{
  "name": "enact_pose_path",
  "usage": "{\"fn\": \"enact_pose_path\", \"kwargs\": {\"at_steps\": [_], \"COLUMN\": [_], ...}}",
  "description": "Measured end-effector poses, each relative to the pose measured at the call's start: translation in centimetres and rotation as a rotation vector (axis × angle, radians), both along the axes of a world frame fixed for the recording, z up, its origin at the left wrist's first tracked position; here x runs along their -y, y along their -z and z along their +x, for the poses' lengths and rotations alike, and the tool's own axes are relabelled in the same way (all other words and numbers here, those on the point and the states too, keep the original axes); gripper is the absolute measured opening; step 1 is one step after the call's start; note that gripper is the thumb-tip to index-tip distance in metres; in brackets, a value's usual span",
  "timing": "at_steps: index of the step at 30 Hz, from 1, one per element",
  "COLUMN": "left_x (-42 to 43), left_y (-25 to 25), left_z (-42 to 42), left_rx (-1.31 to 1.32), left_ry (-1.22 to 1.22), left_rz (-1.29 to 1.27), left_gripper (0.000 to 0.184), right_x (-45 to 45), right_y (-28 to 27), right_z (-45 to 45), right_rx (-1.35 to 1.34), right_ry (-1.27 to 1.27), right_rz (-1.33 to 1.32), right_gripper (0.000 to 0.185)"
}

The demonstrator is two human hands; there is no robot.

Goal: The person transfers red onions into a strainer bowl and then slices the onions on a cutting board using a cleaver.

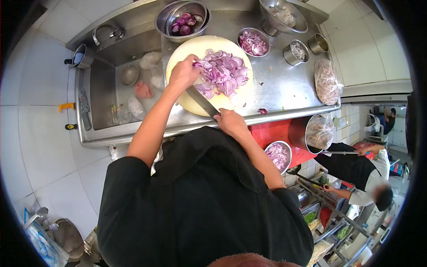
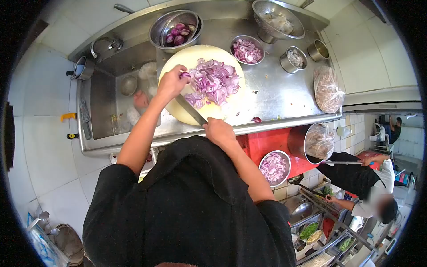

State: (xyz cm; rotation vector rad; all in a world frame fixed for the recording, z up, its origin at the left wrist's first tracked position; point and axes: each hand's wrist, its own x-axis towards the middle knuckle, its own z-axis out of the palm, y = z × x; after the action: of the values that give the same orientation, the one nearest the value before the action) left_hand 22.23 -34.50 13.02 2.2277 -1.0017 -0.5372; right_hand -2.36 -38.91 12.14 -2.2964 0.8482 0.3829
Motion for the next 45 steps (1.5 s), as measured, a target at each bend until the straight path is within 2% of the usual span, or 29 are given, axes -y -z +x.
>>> {"fn": "enact_pose_path", "kwargs": {"at_steps": [1,2,5,6,7,9,12,15,20,24,30,36,39,45], "left_x": [-0.7,-1.4,-4.5,-5.2,-6.1,-7.5,-8.4,-8.9,-8.0,-7.7,-7.9,-8.1,-8.2,-8.3], "left_y": [-0.3,1.5,3.7,5.9,7.3,8.4,7.1,7.1,7.0,7.2,7.9,8.2,8.6,8.4], "left_z": [0.1,0.8,-0.6,-1.0,-2.1,-3.6,-4.9,-4.0,-3.3,-2.4,-2.6,-2.9,-2.9,-2.9], "left_rx": [-0.088,-0.268,-0.574,-0.57,-0.705,0.12,0.148,0.077,0.132,0.1,0.082,0.068,0.076,0.064], "left_ry": [-0.079,-0.092,0.002,0.079,0.092,0.206,0.115,0.403,0.459,0.543,0.513,0.449,0.45,0.439], "left_rz": [-0.127,-0.229,-0.229,-0.15,-0.217,-0.289,-0.411,-0.421,-0.466,-0.397,-0.404,-0.458,-0.43,-0.489], "left_gripper": [0.033,0.032,0.031,0.026,0.022,0.014,0.018,0.019,0.015,0.02,0.021,0.022,0.022,0.021], "right_x": [0.5,0.9,2.1,2.3,2.2,1.7,0.6,-0.4,-1.8,-2.2,-2.5,-3.1,-3.3,-2.9], "right_y": [-0.5,-1.1,-0.7,-0.6,-0.5,-0.4,-0.9,-0.8,-0.3,-2.7,-0.4,-3.0,0.0,-3.1], "right_z": [-0.2,-0.3,-0.9,-1.0,-1.0,-1.4,-1.8,-1.8,-1.1,-1.8,-0.5,-1.4,-0.1,-0.8], "right_rx": [-0.013,-0.065,-0.052,-0.064,-0.053,-0.036,-0.001,0.044,0.005,0.009,-0.034,-0.003,0.008,-0.006], "right_ry": [0.006,0.043,0.128,0.13,0.122,0.11,0.077,0.047,0.044,0.044,0.029,0.051,0.013,0.048], "right_rz": [-0.001,-0.006,-0.048,-0.049,-0.061,-0.083,-0.132,-0.162,-0.166,-0.16,-0.175,-0.203,-0.219,-0.202], "right_gripper": [0.035,0.035,0.036,0.035,0.034,0.033,0.032,0.031,0.03,0.03,0.031,0.03,0.029,0.03]}}
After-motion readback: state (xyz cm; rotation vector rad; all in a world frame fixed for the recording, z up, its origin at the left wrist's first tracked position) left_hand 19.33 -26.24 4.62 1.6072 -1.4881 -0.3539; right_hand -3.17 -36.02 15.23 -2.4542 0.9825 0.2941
